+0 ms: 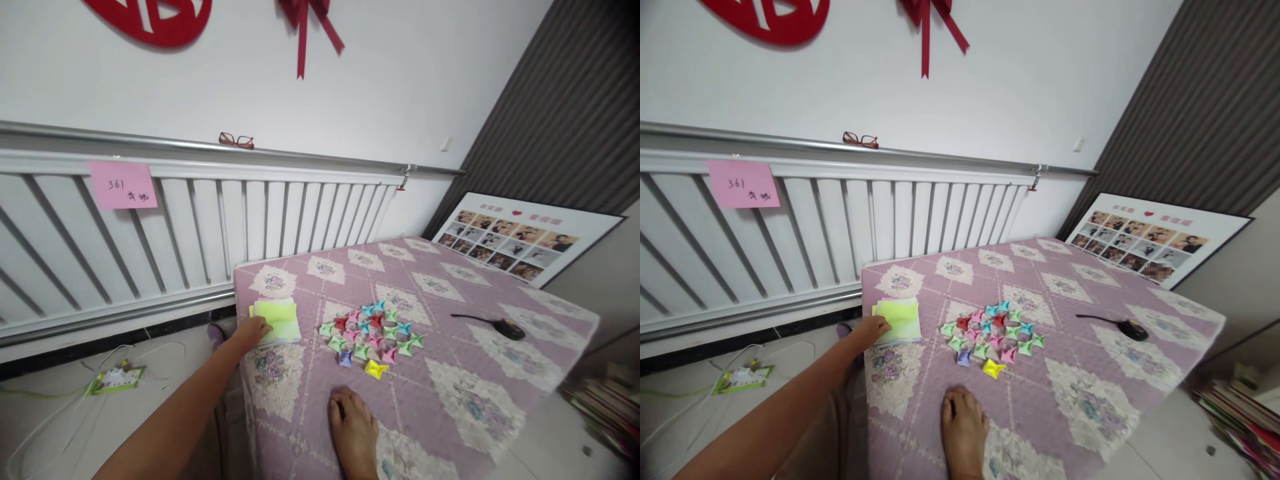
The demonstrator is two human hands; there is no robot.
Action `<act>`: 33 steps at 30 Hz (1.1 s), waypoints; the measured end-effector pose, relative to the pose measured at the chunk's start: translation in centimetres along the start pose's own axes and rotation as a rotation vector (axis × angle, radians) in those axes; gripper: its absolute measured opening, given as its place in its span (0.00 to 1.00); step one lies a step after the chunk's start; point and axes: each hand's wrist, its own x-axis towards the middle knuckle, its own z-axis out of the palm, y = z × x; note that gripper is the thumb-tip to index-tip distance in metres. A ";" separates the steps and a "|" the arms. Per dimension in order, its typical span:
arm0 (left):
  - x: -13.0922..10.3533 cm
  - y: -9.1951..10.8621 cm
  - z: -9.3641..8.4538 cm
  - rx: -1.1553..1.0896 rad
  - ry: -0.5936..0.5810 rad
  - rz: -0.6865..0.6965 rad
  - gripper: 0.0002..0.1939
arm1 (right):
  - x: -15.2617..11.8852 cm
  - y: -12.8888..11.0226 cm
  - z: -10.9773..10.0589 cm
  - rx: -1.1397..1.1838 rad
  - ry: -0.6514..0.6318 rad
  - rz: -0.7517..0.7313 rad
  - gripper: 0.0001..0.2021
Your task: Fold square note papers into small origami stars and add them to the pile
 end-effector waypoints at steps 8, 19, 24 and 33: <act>-6.5 4.7 1.2 0.002 0.170 0.054 0.12 | 0.0 0.7 0.8 0.126 0.060 0.042 0.14; -21.5 10.3 12.7 0.094 -0.167 0.339 0.07 | -5.3 3.9 -0.8 0.420 0.172 0.033 0.19; -24.2 9.8 13.5 0.119 -0.104 0.482 0.02 | -13.1 6.6 -4.8 0.232 0.147 -0.007 0.18; -24.2 12.6 12.2 0.047 -0.076 0.532 0.04 | -15.1 4.5 -4.7 0.097 -0.024 -0.327 0.21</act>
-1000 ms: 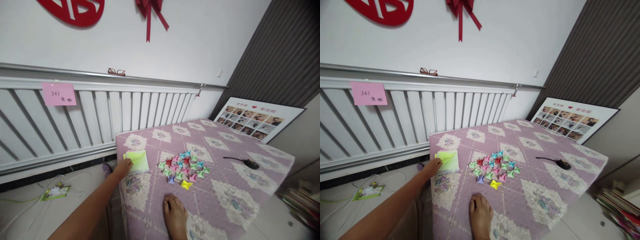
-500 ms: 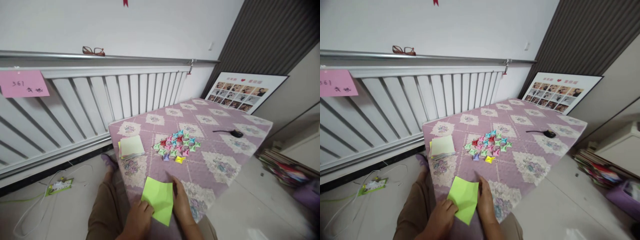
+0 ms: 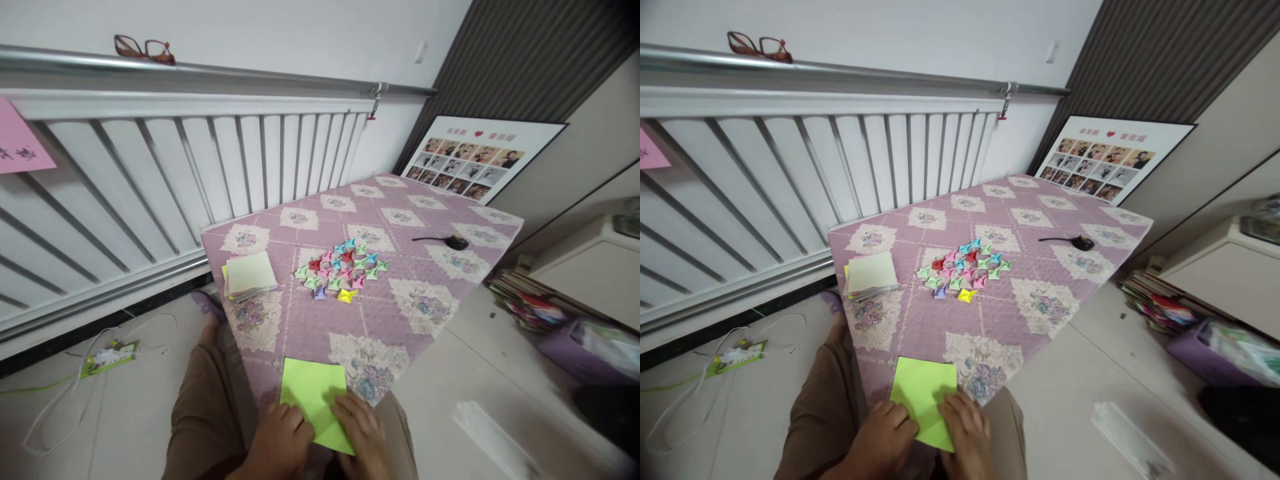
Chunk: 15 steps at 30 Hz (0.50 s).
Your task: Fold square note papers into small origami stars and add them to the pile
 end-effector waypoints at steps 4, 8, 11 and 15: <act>-0.5 -1.7 -2.2 -0.146 -0.015 -0.008 0.27 | 3.2 -0.1 -0.1 0.130 -0.115 0.110 0.09; -1.1 -4.1 -3.1 -0.240 0.012 -0.205 0.23 | 4.0 0.4 -1.1 0.257 -0.199 0.136 0.08; -0.8 -4.5 -2.5 -0.324 0.042 -0.286 0.18 | 3.8 0.4 -1.2 0.336 -0.129 0.200 0.08; -0.1 -4.0 -1.8 -0.361 0.079 -0.358 0.21 | 3.7 0.4 0.0 0.406 0.066 0.403 0.11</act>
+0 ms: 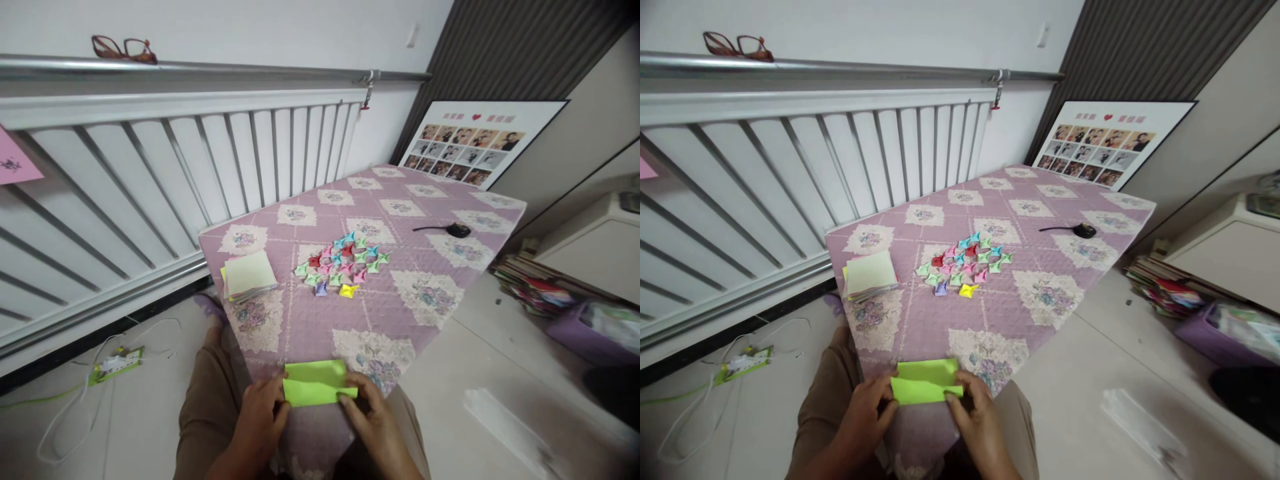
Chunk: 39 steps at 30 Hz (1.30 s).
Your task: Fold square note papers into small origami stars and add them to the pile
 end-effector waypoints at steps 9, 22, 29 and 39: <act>-0.8 0.3 0.5 0.255 0.258 0.231 0.21 | 0.8 0.6 2.0 -0.183 0.130 0.062 0.17; -1.4 -0.1 3.6 0.430 -0.258 0.458 0.50 | 0.8 -0.2 2.0 -0.392 0.090 -0.020 0.19; -1.6 0.1 3.4 0.427 -0.267 0.430 0.49 | 0.2 -0.2 2.0 -0.559 0.146 -0.041 0.13; -1.7 0.2 3.6 0.441 -0.190 0.469 0.43 | -0.4 -4.8 2.4 -0.351 0.078 -0.244 0.13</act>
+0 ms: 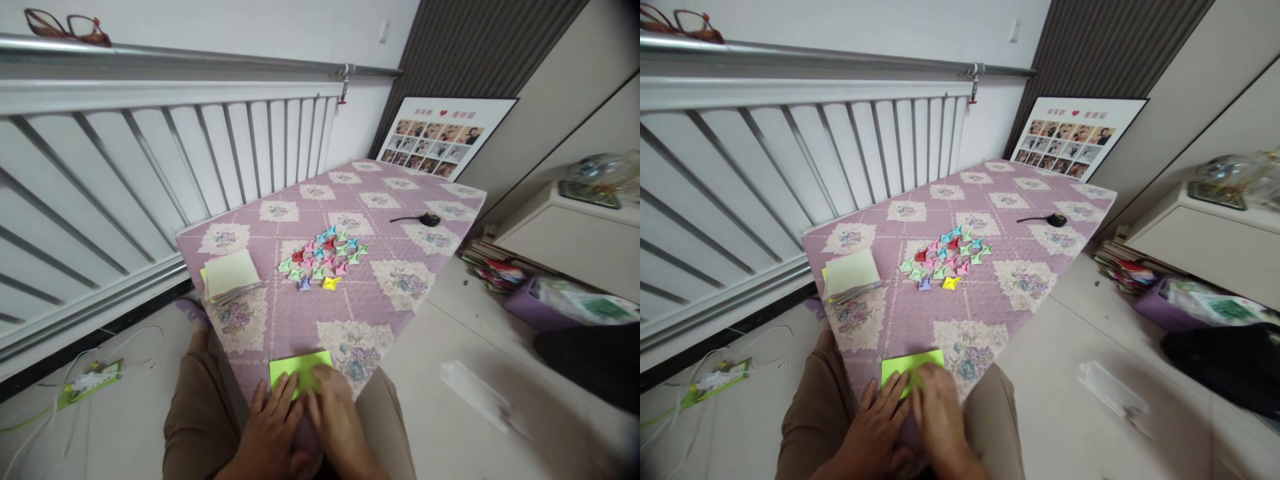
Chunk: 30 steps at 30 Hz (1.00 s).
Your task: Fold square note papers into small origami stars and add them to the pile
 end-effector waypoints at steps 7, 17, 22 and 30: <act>-0.1 -0.7 0.2 -0.015 0.020 0.039 0.41 | 1.3 -4.1 1.2 0.209 -0.151 0.062 0.10; -1.3 -2.4 -1.4 -0.018 -0.106 0.043 0.44 | 1.0 -2.4 3.2 0.060 -0.168 0.042 0.10; -1.5 -2.0 -1.4 0.034 -0.062 0.004 0.40 | 1.9 0.5 1.6 -0.231 -0.170 0.093 0.03; -1.2 -1.8 -2.2 -0.004 -0.070 -0.063 0.40 | 2.2 7.1 -2.5 -0.408 -0.099 0.228 0.06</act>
